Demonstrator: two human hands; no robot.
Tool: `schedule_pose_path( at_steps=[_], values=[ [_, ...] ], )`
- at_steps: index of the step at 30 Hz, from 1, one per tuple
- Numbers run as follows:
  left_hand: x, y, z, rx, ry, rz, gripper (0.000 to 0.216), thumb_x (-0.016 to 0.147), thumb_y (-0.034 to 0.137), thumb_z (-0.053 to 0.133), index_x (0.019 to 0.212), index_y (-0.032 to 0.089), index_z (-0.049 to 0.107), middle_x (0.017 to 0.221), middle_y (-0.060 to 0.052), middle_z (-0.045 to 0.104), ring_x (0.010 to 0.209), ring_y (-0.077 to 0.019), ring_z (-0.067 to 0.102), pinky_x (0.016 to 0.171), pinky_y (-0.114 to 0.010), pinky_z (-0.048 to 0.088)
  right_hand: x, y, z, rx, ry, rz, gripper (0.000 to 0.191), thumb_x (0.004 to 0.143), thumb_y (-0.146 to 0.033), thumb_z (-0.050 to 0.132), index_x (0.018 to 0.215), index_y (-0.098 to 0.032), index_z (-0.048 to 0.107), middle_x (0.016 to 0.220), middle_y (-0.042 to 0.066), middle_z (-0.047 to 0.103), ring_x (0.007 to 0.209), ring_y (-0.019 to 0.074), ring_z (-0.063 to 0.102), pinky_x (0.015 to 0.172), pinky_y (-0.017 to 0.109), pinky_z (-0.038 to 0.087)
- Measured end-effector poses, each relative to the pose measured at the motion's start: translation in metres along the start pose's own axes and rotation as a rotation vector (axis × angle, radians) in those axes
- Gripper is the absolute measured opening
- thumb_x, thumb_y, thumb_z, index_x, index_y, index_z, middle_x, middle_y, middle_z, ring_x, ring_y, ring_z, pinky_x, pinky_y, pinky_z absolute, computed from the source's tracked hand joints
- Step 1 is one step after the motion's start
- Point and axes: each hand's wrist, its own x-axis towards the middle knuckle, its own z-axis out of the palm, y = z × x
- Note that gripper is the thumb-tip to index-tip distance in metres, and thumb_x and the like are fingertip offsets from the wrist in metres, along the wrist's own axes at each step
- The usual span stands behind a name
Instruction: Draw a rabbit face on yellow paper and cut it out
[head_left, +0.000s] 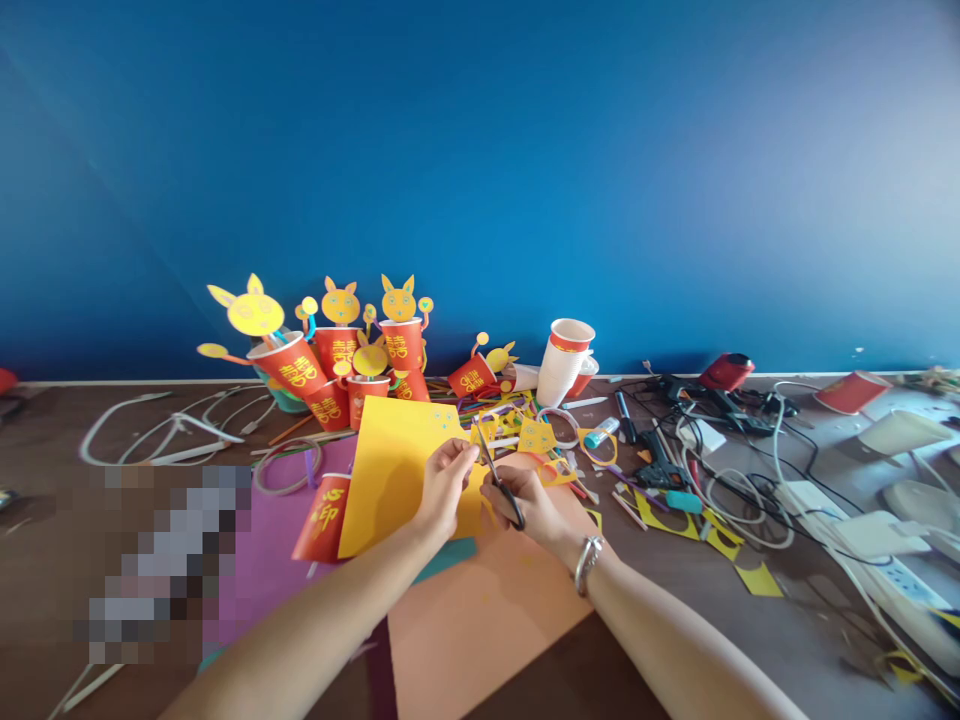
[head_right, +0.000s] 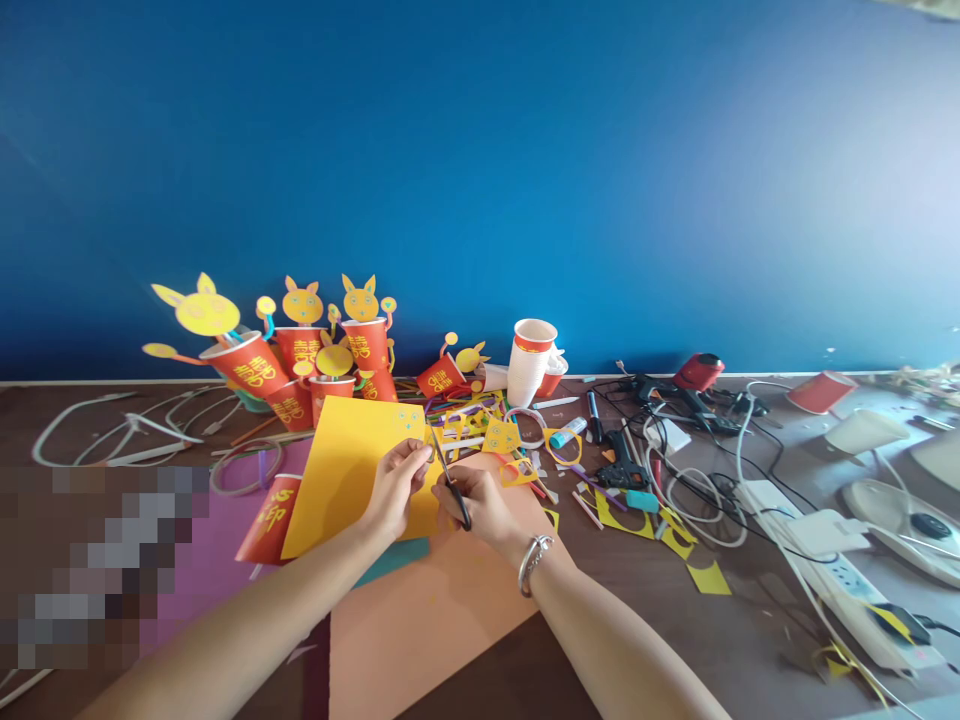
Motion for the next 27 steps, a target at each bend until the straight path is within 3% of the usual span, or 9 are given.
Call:
schedule_pose_path(
  at_steps=[27],
  values=[
    [0.0004, -0.0016, -0.0015, -0.021, 0.001, 0.025, 0.029, 0.071, 0.036, 0.066, 0.062, 0.019, 0.043, 0.051, 0.009, 0.034, 0.046, -0.0054, 0.027, 0.045, -0.018, 0.023, -0.0009, 0.0001, 0.0010, -0.023, 0.011, -0.018, 0.024, 0.082, -0.033, 0.059, 0.066, -0.019, 0.049, 0.047, -0.007, 0.040, 0.041, 0.0070, 0.037, 0.043, 0.021, 0.029]
  ],
)
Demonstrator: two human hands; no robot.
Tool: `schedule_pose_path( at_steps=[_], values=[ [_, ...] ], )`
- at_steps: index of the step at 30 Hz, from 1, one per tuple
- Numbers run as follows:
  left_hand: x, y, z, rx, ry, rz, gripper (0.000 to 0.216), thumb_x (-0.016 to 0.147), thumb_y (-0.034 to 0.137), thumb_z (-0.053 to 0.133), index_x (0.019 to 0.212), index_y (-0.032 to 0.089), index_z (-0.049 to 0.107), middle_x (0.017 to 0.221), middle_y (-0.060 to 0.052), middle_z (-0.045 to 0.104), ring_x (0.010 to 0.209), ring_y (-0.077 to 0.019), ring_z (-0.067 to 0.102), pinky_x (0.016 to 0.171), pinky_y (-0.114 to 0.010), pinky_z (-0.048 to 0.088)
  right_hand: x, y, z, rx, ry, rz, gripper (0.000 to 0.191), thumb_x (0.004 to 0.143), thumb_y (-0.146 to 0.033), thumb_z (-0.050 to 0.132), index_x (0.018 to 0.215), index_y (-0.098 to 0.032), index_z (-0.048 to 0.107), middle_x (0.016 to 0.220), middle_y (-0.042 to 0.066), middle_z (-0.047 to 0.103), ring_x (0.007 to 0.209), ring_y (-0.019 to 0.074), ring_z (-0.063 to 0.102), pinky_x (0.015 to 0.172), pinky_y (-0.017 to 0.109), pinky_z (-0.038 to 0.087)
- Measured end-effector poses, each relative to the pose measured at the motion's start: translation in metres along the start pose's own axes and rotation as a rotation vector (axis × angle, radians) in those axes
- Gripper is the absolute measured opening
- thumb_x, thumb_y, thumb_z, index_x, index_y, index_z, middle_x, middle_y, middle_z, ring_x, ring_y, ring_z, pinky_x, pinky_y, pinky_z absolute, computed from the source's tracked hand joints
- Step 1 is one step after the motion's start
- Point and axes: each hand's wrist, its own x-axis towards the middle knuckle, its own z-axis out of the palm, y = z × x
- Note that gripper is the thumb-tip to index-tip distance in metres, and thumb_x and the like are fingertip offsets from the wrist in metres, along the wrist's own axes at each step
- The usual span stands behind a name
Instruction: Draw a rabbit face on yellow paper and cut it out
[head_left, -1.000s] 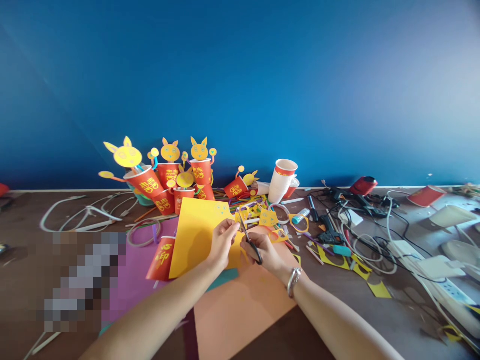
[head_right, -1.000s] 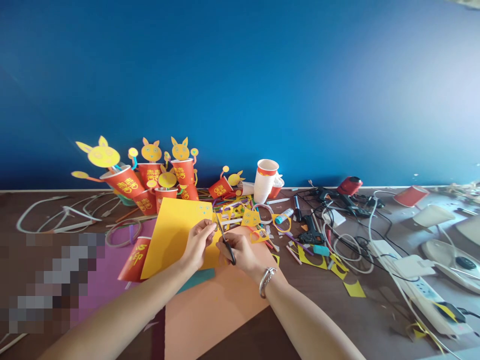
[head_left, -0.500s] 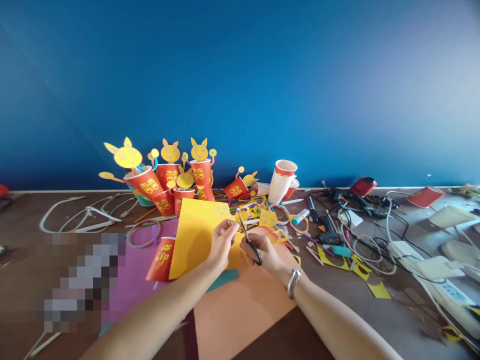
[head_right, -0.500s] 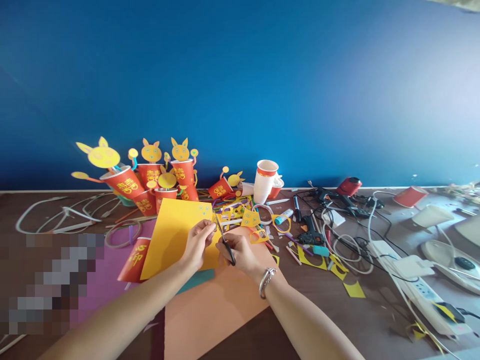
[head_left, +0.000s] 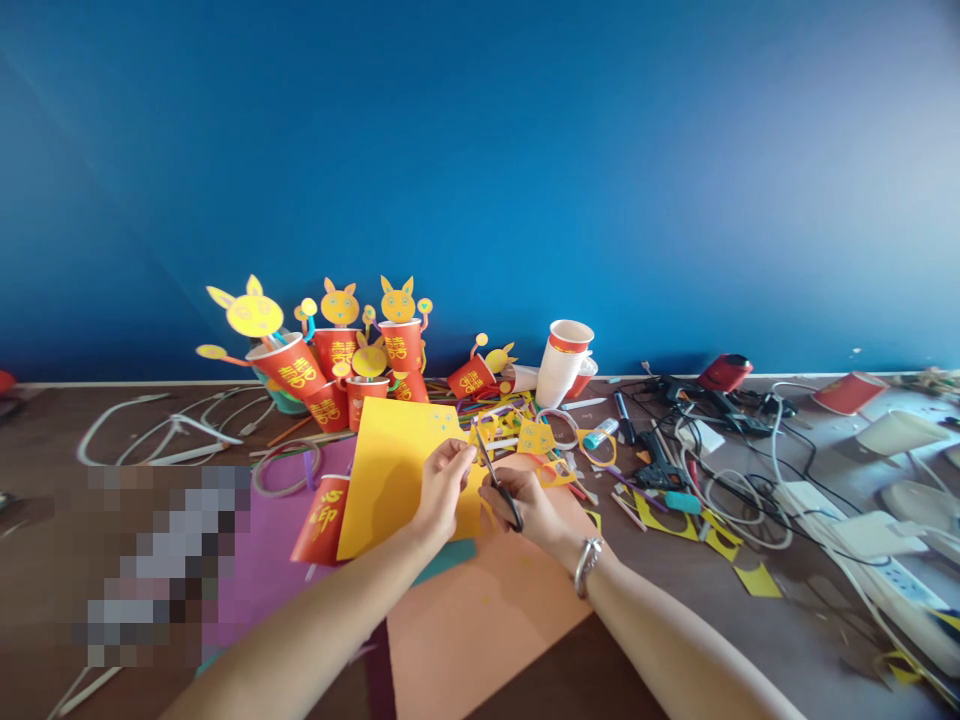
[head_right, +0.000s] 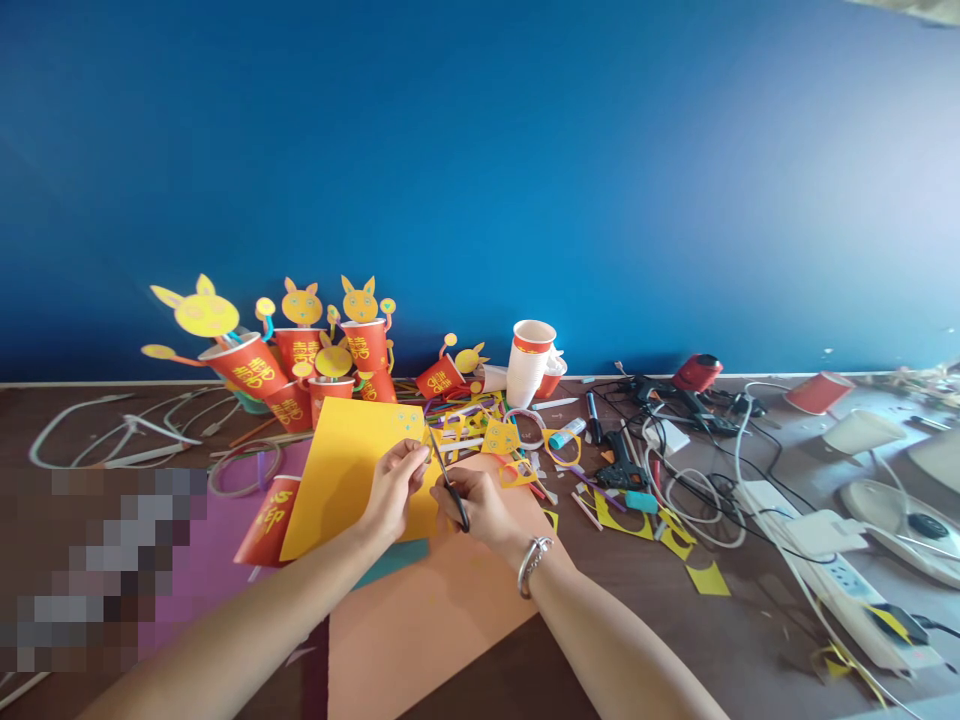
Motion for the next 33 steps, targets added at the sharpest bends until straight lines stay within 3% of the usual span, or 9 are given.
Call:
schedule_pose_path(
  at_steps=[11, 16, 25, 33],
  values=[
    [-0.001, 0.004, 0.001, -0.035, 0.040, 0.013, 0.032, 0.069, 0.042, 0.068, 0.063, 0.019, 0.046, 0.050, 0.009, 0.034, 0.045, -0.0058, 0.030, 0.045, -0.019, 0.024, 0.000, 0.002, 0.000, -0.003, -0.009, 0.002, 0.027, 0.082, -0.038, 0.060, 0.066, -0.019, 0.051, 0.047, -0.006, 0.041, 0.041, 0.0078, 0.041, 0.041, 0.022, 0.028],
    [-0.002, 0.005, 0.002, 0.023, -0.058, -0.025, 0.037, 0.066, 0.046, 0.072, 0.065, 0.019, 0.047, 0.052, 0.009, 0.034, 0.044, -0.0049, 0.026, 0.044, -0.020, 0.021, 0.001, 0.002, 0.000, 0.012, 0.010, 0.004, 0.024, 0.082, -0.037, 0.059, 0.069, -0.018, 0.052, 0.047, -0.006, 0.043, 0.041, 0.0073, 0.041, 0.042, 0.021, 0.029],
    [-0.001, 0.004, 0.001, -0.043, 0.071, 0.046, 0.033, 0.066, 0.041, 0.071, 0.064, 0.020, 0.046, 0.051, 0.009, 0.033, 0.046, -0.0056, 0.027, 0.045, -0.019, 0.023, 0.000, 0.001, 0.001, 0.003, -0.002, 0.014, 0.024, 0.083, -0.036, 0.058, 0.068, -0.019, 0.051, 0.048, -0.005, 0.047, 0.041, 0.0077, 0.041, 0.041, 0.021, 0.027],
    [0.000, 0.006, 0.000, -0.099, 0.107, 0.069, 0.035, 0.069, 0.041, 0.072, 0.065, 0.020, 0.045, 0.055, 0.009, 0.034, 0.047, -0.0055, 0.029, 0.046, -0.019, 0.025, -0.003, -0.010, 0.001, -0.011, -0.052, 0.055, 0.025, 0.082, -0.035, 0.059, 0.065, -0.018, 0.050, 0.049, -0.003, 0.053, 0.039, 0.0076, 0.041, 0.039, 0.021, 0.029]
  ],
)
